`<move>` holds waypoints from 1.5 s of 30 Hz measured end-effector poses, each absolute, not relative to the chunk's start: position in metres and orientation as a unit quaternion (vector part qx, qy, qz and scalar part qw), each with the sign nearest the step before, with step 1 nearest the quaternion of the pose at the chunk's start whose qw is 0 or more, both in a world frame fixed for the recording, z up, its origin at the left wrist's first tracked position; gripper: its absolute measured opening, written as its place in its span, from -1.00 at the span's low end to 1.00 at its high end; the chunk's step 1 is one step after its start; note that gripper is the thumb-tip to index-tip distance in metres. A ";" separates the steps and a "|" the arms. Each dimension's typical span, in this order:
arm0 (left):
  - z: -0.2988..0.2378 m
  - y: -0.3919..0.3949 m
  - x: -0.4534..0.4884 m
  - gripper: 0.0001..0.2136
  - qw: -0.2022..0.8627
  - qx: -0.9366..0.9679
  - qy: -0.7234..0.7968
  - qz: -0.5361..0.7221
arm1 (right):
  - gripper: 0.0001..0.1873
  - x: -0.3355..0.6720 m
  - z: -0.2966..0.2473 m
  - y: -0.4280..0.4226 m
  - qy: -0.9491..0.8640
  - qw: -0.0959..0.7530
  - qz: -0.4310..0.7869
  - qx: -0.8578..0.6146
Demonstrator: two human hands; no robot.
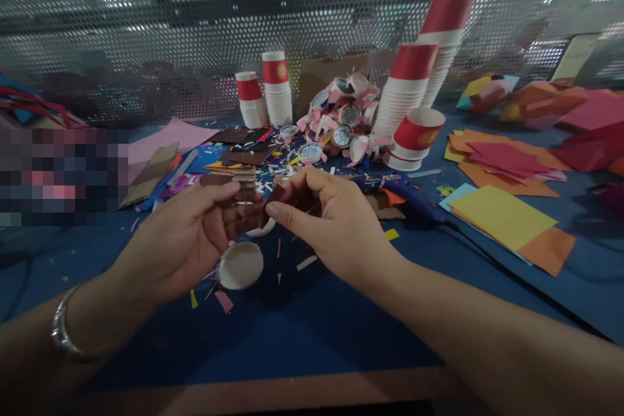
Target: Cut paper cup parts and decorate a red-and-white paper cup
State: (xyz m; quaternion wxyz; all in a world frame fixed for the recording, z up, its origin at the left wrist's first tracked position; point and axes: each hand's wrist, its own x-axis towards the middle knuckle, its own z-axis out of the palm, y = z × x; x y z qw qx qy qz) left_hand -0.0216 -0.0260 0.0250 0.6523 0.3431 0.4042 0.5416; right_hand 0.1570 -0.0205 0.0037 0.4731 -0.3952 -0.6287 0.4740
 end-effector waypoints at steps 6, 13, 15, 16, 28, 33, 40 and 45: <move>0.021 -0.026 -0.026 -0.97 0.639 0.384 0.427 0.512 | -0.83 0.161 0.012 -0.025 -0.589 0.469 0.529 -0.392; 0.019 -0.019 -0.032 -0.90 0.592 0.440 0.463 0.492 | -0.82 0.163 0.015 -0.025 -0.567 0.416 0.590 -0.397; 0.020 -0.019 -0.033 -0.89 0.584 0.452 0.466 0.487 | -0.80 0.163 0.013 -0.024 -0.574 0.399 0.594 -0.397; 0.020 -0.019 -0.033 -0.89 0.582 0.457 0.467 0.484 | -0.79 0.163 0.012 -0.023 -0.579 0.392 0.594 -0.398; 0.018 -0.024 -0.032 -0.87 0.600 0.476 0.447 0.462 | -0.71 0.162 0.009 -0.023 -0.584 0.366 0.596 -0.412; 0.019 -0.024 -0.032 -0.87 0.606 0.466 0.450 0.462 | -0.70 0.162 0.008 -0.022 -0.591 0.357 0.593 -0.414; 0.019 -0.027 -0.032 -0.83 0.609 0.460 0.448 0.465 | -0.71 0.162 0.009 -0.022 -0.588 0.351 0.593 -0.424; 0.020 -0.030 -0.033 -0.73 0.608 0.470 0.441 0.463 | -0.69 0.162 0.009 -0.023 -0.586 0.350 0.596 -0.423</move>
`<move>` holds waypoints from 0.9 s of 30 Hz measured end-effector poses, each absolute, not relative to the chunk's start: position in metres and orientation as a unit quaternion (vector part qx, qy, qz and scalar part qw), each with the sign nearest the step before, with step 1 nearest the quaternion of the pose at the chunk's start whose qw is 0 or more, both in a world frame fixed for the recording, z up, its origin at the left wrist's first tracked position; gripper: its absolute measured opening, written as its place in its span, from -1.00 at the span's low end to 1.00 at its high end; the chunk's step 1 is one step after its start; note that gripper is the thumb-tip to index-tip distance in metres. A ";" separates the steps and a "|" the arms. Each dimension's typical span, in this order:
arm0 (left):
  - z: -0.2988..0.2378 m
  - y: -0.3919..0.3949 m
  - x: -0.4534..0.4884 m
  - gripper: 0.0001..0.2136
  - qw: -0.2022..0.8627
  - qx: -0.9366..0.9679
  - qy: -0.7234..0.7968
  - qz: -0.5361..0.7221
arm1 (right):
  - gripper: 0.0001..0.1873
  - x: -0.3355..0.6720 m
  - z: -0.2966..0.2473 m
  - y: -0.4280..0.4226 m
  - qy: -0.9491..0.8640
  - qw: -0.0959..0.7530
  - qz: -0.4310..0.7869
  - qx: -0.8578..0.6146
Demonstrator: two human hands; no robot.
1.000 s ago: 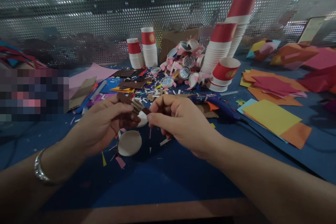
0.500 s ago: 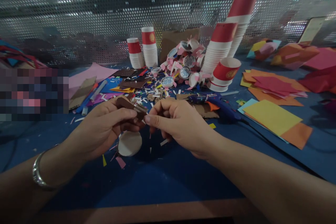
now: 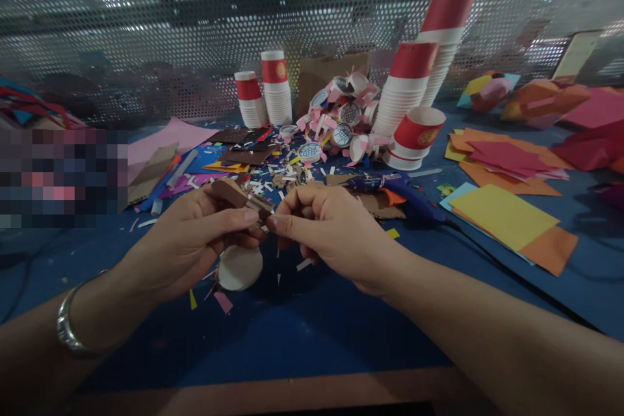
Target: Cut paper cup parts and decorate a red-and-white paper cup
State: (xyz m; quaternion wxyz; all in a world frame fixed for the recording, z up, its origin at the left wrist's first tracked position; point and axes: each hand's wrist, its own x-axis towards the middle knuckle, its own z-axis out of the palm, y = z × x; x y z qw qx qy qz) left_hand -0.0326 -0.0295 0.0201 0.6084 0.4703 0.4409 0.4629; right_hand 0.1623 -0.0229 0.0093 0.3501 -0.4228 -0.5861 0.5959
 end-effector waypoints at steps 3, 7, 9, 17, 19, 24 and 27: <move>0.019 -0.029 -0.033 -0.72 0.606 0.477 0.441 0.460 | -0.70 0.163 0.010 -0.024 -0.585 0.350 0.599 -0.420; 0.018 -0.028 -0.034 -0.71 0.601 0.481 0.441 0.461 | -0.70 0.163 0.010 -0.024 -0.587 0.349 0.598 -0.419; 0.017 -0.027 -0.034 -0.71 0.598 0.488 0.440 0.460 | -0.69 0.162 0.011 -0.024 -0.586 0.347 0.599 -0.421; 0.014 -0.028 -0.036 -0.73 0.581 0.520 0.429 0.456 | -0.68 0.162 0.010 -0.023 -0.584 0.347 0.596 -0.427; 0.014 -0.028 -0.036 -0.73 0.580 0.525 0.427 0.454 | -0.68 0.162 0.009 -0.023 -0.586 0.345 0.598 -0.425; 0.015 -0.027 -0.035 -0.72 0.577 0.532 0.426 0.450 | -0.70 0.163 0.010 -0.022 -0.593 0.342 0.596 -0.420; 0.015 -0.027 -0.036 -0.74 0.570 0.540 0.428 0.448 | -0.70 0.163 0.010 -0.023 -0.594 0.339 0.593 -0.426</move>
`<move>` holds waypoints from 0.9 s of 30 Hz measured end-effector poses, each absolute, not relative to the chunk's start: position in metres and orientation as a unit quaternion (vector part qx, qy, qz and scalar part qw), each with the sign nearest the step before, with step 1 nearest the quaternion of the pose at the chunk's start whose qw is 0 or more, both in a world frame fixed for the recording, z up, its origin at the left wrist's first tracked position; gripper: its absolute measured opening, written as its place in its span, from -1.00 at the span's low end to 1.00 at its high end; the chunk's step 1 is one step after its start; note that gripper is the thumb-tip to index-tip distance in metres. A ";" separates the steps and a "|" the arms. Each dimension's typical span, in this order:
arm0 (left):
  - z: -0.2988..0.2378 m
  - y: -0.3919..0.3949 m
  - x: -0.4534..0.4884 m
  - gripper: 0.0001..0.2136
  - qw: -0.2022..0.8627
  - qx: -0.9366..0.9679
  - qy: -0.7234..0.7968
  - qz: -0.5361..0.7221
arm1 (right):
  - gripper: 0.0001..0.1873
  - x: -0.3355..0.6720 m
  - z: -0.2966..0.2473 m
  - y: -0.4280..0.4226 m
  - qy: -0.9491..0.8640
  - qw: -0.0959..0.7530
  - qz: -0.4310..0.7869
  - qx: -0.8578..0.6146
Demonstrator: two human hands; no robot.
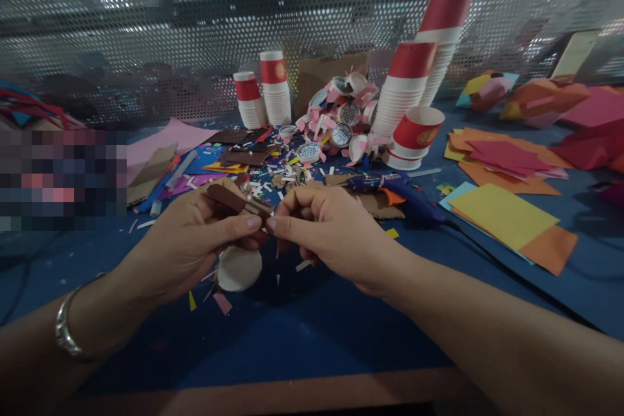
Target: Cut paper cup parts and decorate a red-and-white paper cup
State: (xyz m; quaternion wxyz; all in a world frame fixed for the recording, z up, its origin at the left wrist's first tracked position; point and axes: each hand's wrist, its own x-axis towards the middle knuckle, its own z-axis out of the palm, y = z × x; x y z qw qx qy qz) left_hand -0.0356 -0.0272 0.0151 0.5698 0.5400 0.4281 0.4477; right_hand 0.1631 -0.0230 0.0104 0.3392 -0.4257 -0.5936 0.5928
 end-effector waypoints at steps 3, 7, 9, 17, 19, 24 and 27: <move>0.015 -0.027 -0.036 -0.76 0.567 0.543 0.427 0.449 | -0.70 0.163 0.009 -0.023 -0.599 0.347 0.584 -0.423; 0.015 -0.026 -0.036 -0.76 0.574 0.543 0.415 0.451 | -0.70 0.164 0.006 -0.022 -0.612 0.365 0.572 -0.406; 0.016 -0.026 -0.037 -0.75 0.582 0.543 0.408 0.447 | -0.69 0.164 0.005 -0.021 -0.621 0.370 0.563 -0.401; 0.016 -0.026 -0.036 -0.70 0.603 0.531 0.406 0.436 | -0.67 0.166 0.004 -0.022 -0.662 0.375 0.508 -0.405; 0.015 -0.026 -0.036 -0.70 0.608 0.530 0.404 0.432 | -0.68 0.166 0.005 -0.022 -0.667 0.373 0.502 -0.404; 0.014 -0.024 -0.038 -0.71 0.613 0.538 0.394 0.424 | -0.73 0.165 0.006 -0.022 -0.671 0.369 0.498 -0.408; 0.012 -0.023 -0.039 -0.74 0.602 0.556 0.395 0.416 | -0.76 0.165 0.006 -0.022 -0.670 0.365 0.499 -0.411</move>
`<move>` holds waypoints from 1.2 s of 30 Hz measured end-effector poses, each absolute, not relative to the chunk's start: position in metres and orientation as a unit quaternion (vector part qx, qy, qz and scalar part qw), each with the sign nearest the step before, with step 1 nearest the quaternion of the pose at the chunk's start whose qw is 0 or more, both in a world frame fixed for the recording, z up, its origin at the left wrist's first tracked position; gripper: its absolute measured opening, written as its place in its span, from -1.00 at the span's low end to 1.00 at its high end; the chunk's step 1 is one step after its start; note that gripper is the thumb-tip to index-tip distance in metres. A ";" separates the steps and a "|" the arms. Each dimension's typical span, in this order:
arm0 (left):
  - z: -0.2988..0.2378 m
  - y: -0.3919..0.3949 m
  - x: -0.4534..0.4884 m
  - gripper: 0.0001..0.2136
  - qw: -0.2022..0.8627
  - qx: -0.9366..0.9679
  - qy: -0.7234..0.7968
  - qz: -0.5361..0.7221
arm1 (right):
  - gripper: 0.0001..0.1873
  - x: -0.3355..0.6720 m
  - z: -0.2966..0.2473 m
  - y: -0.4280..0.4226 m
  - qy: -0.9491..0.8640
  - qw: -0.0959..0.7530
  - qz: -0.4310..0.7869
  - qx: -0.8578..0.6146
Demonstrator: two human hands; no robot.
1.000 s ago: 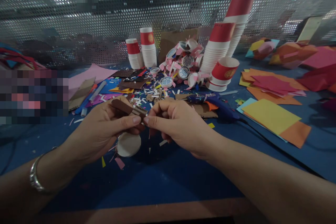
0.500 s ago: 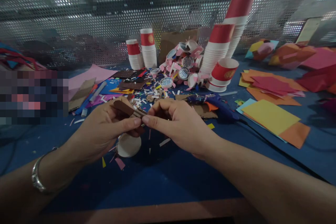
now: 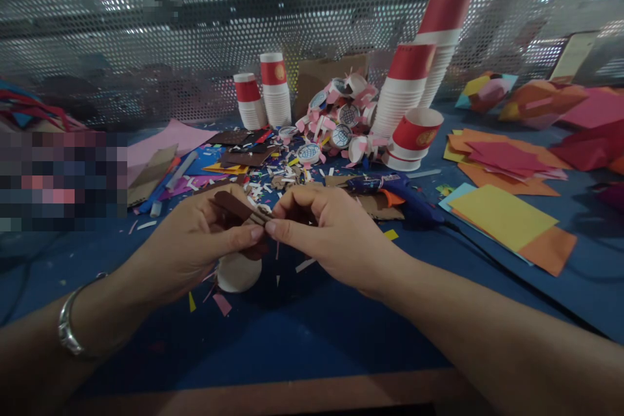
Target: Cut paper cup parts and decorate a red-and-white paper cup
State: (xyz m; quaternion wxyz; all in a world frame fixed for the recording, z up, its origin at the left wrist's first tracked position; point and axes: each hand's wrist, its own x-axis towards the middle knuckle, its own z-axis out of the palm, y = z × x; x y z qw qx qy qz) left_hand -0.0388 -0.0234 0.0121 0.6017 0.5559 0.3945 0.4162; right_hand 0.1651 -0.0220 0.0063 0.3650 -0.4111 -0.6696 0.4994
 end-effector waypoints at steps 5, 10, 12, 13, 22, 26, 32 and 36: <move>0.011 -0.024 -0.041 -0.77 0.589 0.578 0.402 0.397 | -0.82 0.166 0.007 -0.023 -0.675 0.355 0.500 -0.410; 0.013 -0.025 -0.041 -0.77 0.592 0.577 0.399 0.396 | -0.84 0.166 0.008 -0.023 -0.680 0.355 0.492 -0.413; 0.014 -0.024 -0.040 -0.77 0.599 0.568 0.395 0.403 | -0.82 0.166 0.007 -0.022 -0.676 0.359 0.497 -0.408; 0.014 -0.024 -0.040 -0.77 0.605 0.560 0.393 0.407 | -0.81 0.165 0.006 -0.022 -0.673 0.362 0.502 -0.405; 0.017 -0.024 -0.038 -0.76 0.610 0.525 0.418 0.422 | -0.72 0.165 0.006 -0.022 -0.662 0.366 0.523 -0.392; 0.019 -0.025 -0.038 -0.76 0.612 0.522 0.419 0.423 | -0.73 0.164 0.007 -0.022 -0.659 0.356 0.531 -0.397; 0.017 -0.025 -0.036 -0.74 0.620 0.515 0.412 0.426 | -0.76 0.165 0.007 -0.022 -0.651 0.342 0.544 -0.404; 0.017 -0.024 -0.036 -0.74 0.610 0.524 0.414 0.427 | -0.75 0.165 0.008 -0.023 -0.651 0.344 0.539 -0.408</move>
